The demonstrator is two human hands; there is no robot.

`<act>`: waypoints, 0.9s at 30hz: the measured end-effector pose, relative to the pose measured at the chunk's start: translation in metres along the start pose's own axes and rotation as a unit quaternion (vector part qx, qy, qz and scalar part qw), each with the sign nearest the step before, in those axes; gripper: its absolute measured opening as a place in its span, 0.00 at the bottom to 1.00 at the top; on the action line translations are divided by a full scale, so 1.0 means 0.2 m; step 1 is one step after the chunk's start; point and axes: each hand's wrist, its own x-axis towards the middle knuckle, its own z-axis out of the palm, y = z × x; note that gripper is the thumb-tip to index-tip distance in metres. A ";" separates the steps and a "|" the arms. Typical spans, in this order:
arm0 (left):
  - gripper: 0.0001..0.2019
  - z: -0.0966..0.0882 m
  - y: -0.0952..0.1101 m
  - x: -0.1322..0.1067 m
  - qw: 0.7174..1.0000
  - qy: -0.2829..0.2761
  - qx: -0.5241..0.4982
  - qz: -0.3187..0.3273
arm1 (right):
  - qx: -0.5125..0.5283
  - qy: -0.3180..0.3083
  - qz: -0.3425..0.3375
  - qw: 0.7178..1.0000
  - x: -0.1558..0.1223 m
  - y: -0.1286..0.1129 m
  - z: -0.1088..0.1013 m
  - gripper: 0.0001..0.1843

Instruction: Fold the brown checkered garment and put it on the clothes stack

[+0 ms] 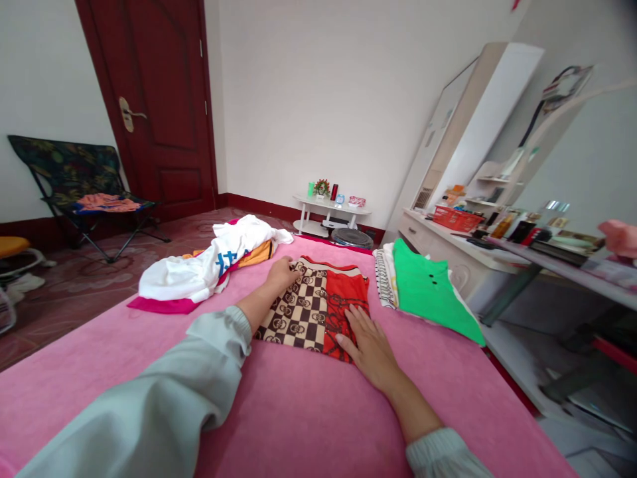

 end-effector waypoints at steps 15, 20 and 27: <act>0.18 -0.21 -0.08 -0.30 0.973 -0.219 -0.061 -0.042 | 0.017 0.005 0.005 1.000 0.00 0.00 -0.01 0.39; 0.22 -0.28 -0.10 -0.56 0.958 -0.261 -0.115 -0.012 | 0.028 0.032 0.013 0.999 0.01 0.01 0.00 0.39; 0.19 -0.23 -0.09 -0.66 0.938 -0.195 -0.277 0.072 | -0.029 0.022 0.008 0.999 0.04 -0.04 -0.05 0.36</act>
